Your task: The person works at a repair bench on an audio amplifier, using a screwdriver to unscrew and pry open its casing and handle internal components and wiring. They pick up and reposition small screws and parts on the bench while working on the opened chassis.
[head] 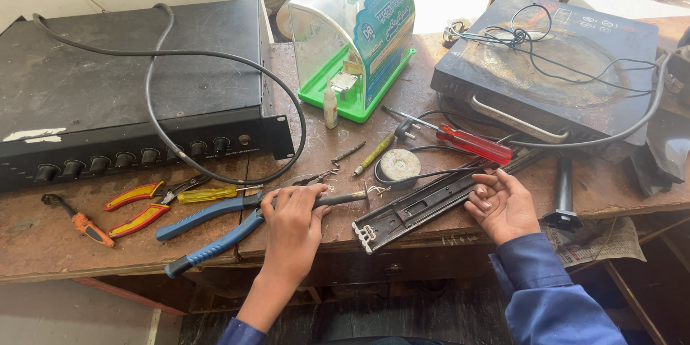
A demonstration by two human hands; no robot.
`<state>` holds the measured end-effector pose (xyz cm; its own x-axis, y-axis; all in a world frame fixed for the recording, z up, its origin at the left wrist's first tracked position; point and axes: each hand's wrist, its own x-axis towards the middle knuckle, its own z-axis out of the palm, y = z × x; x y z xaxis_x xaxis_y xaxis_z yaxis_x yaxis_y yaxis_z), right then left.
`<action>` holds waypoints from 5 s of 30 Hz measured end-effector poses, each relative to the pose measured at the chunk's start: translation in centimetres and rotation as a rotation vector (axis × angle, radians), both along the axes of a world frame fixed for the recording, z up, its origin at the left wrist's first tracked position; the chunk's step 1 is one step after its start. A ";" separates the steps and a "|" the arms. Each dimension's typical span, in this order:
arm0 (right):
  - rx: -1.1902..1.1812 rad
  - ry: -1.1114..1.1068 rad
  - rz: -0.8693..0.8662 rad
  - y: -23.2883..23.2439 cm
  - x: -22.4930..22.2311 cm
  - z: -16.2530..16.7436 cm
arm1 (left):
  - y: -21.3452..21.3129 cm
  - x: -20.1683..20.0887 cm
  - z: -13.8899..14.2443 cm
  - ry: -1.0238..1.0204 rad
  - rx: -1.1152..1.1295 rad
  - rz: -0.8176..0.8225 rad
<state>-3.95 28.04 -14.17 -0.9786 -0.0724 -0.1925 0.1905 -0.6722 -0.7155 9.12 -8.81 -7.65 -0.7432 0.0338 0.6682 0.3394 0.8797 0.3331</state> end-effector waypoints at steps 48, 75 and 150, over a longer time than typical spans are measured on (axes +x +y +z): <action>0.140 0.318 -0.171 -3.0 2.6 0.2 | 30.3 -5.0 2.0 -0.068 -0.304 -0.684; -0.040 0.247 -0.093 -1.3 1.3 -1.1 | 23.8 -6.3 4.3 0.097 -0.058 -0.494; -0.110 0.004 -0.076 -1.5 2.7 3.1 | 10.1 -1.6 6.5 0.113 -0.140 -0.286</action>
